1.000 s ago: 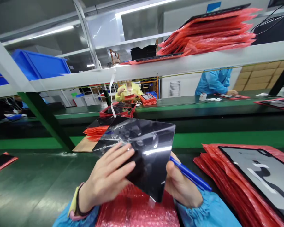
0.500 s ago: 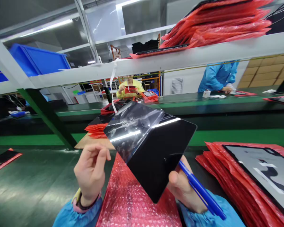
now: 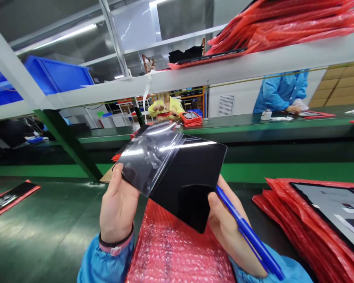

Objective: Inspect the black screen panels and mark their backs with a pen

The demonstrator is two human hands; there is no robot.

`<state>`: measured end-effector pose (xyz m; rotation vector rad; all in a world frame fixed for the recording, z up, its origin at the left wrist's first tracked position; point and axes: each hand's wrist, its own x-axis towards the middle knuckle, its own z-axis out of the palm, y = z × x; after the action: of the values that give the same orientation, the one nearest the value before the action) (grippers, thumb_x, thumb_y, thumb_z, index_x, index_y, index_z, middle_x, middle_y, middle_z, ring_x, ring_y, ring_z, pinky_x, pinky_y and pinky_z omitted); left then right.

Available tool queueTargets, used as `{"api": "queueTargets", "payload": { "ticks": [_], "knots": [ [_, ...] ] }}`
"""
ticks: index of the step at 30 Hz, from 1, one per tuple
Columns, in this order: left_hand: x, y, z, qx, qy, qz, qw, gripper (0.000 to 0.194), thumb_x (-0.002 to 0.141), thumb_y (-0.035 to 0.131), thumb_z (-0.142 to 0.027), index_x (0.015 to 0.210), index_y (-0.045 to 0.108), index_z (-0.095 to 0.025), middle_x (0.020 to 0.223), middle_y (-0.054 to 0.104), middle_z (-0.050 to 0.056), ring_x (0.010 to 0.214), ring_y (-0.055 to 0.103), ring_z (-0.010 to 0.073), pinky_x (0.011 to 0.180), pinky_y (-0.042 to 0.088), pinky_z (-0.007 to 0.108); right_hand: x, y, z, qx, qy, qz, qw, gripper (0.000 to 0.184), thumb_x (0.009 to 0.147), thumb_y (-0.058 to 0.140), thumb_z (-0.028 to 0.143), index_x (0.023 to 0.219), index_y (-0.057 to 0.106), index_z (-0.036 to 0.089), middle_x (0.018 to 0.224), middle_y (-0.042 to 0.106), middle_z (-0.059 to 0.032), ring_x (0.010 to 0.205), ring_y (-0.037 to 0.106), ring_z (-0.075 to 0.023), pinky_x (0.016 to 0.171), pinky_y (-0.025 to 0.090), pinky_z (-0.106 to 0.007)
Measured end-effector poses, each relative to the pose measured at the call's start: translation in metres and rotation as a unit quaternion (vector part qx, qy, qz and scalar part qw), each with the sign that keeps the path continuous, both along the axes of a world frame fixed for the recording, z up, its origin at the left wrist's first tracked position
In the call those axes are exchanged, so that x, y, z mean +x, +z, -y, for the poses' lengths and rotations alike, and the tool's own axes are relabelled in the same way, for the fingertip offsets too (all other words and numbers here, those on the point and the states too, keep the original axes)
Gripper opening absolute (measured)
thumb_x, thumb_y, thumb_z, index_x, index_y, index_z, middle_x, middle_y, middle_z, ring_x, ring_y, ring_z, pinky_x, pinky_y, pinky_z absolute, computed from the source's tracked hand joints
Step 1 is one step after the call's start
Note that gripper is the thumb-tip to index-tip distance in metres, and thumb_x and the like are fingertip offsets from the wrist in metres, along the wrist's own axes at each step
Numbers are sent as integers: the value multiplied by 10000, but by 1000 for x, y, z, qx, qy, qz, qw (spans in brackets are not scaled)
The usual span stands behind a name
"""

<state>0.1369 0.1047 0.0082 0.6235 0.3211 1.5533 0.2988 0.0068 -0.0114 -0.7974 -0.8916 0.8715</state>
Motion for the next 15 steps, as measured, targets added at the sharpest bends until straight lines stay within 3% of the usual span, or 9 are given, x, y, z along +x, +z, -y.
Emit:
{"api": "queueTargets", "payload": {
  "ticks": [3, 7, 10, 15],
  "knots": [
    [-1, 3, 3, 7, 33, 29, 999, 90, 889, 570, -286, 870, 648, -245, 1065, 682, -38, 1092, 577, 136, 1042, 374, 355, 1, 6, 1, -13, 24, 59, 998, 588, 771, 708, 330, 1319, 503, 385, 1380, 543, -33, 1251, 516, -277, 1003, 476, -414],
    [-3, 2, 4, 16, 28, 40, 999, 112, 902, 546, -286, 874, 645, -242, 1028, 686, -33, 1011, 607, 132, 1010, 399, 356, 8, -3, 7, -21, 84, 89, 992, 774, 750, 733, 228, 1391, 365, 457, 1461, 445, 12, 1304, 451, -243, 1025, 459, -383],
    [-5, 1, -2, 22, 25, 44, 998, 95, 891, 560, -275, 870, 643, -233, 953, 683, -34, 924, 625, 126, 966, 428, 342, 12, -4, 9, -38, 98, 101, 989, 775, 778, 712, 250, 1410, 317, 463, 1478, 420, 18, 1314, 436, -239, 1026, 457, -385],
    [-10, -3, -16, 23, 60, 26, 998, 47, 839, 618, -236, 837, 661, -215, 904, 689, -38, 863, 637, 111, 899, 458, 275, 15, 3, 11, -49, 79, 193, 977, 634, 812, 654, 376, 1393, 401, 344, 1297, 608, -89, 1191, 570, -282, 931, 523, -410]
  ]
}}
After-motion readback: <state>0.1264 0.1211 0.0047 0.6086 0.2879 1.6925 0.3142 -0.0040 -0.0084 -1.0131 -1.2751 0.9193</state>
